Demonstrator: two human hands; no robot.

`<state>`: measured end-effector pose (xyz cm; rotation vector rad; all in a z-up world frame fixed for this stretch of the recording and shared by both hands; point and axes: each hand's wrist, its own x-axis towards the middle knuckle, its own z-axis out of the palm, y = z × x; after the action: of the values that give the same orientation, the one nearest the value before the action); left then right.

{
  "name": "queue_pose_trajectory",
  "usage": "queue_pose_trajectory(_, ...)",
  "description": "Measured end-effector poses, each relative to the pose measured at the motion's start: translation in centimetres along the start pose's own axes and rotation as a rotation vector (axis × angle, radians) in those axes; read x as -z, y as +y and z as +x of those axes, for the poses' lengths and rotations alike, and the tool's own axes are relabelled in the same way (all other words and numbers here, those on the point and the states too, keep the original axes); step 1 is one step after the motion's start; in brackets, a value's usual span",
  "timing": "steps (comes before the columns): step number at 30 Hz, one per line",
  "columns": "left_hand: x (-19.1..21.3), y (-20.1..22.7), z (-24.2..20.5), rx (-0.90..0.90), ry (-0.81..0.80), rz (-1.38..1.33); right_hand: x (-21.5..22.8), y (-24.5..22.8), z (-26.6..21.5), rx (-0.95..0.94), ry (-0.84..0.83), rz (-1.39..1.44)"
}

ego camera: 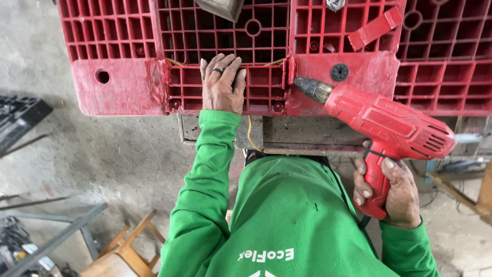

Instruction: The person uses a chisel to clean a damaged area on a red plastic pallet, then uses a red heat gun to melt and smooth the plastic along the damaged edge. The person repeatedly applies heat to the same section while holding the pallet steady.

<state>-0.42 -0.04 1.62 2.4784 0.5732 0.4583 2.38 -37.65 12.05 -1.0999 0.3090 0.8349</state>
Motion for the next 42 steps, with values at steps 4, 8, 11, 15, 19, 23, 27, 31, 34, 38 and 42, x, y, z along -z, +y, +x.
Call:
queue_pose_trajectory(4,0.1,-0.4,0.0,-0.046,-0.018,0.001,-0.9,1.6,-1.3,0.037,0.042,0.024)
queue_pose_trajectory(8,0.3,-0.4,-0.2,-0.066,-0.047,-0.007,-1.7,3.0,-2.3,0.061,0.064,0.074)
queue_pose_trajectory(11,0.3,-0.5,-0.2,-0.076,-0.061,-0.018,-2.5,4.1,-2.8,0.071,0.096,0.095)
queue_pose_trajectory(15,0.3,-0.7,-0.1,-0.083,-0.075,-0.002,-3.5,5.1,-3.0,0.107,0.107,0.127)
queue_pose_trajectory(19,0.2,-0.9,-0.2,-0.088,-0.083,-0.004,-3.9,5.6,-3.2,0.129,0.114,0.13)
queue_pose_trajectory(23,0.1,-1.1,-0.2,-0.098,-0.075,-0.008,-4.2,5.7,-3.2,0.124,0.117,0.134)
queue_pose_trajectory(27,0.0,-1.2,-0.3,-0.09,-0.074,-0.006,-4.3,5.8,-3.3,0.135,0.11,0.128)
queue_pose_trajectory(31,-0.2,-1.6,-0.4,-0.098,-0.077,-0.012,-3.9,6.1,-3.3,0.123,0.111,0.136)
queue_pose_trajectory(34,-0.5,-1.7,-0.5,-0.092,-0.078,-0.018,-3.5,6.1,-3.2,0.123,0.099,0.126)
queue_pose_trajectory(38,0.4,-1.3,-0.1,-0.11,-0.065,-0.015,-3.7,6.1,-2.8,0.095,0.099,0.117)
queue_pose_trajectory(42,0.2,-0.8,0.0,-0.179,-0.048,-0.005,-3.0,5.8,-2.7,0.036,0.163,0.053)
